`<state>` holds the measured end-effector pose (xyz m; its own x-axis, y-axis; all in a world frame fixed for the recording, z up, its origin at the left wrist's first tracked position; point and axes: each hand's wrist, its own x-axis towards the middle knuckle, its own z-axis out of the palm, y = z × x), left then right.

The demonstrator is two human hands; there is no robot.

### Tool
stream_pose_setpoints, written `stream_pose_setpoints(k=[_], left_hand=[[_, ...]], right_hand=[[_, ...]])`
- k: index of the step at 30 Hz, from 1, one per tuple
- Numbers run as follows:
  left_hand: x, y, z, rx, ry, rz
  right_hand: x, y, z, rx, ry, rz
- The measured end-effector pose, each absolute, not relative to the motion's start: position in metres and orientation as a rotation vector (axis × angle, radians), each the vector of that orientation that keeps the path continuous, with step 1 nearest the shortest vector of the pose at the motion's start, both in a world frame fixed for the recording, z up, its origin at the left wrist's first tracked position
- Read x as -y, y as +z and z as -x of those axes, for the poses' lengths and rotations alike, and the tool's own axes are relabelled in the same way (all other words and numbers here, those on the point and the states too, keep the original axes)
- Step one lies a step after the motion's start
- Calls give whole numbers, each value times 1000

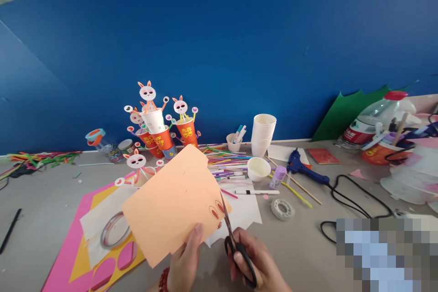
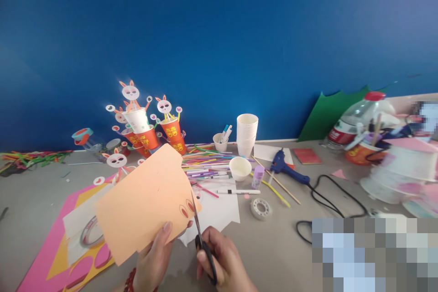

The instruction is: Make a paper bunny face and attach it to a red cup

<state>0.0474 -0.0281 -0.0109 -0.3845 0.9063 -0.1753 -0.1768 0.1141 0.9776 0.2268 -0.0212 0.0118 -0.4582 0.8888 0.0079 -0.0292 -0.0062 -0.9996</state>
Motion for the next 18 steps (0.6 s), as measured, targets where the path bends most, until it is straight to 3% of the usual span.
stream_pose_setpoints(k=[18], left_hand=[[27,-19,-35,-1438,1417,-731]], right_hand=[[20,9,-230,1532,1563,978]])
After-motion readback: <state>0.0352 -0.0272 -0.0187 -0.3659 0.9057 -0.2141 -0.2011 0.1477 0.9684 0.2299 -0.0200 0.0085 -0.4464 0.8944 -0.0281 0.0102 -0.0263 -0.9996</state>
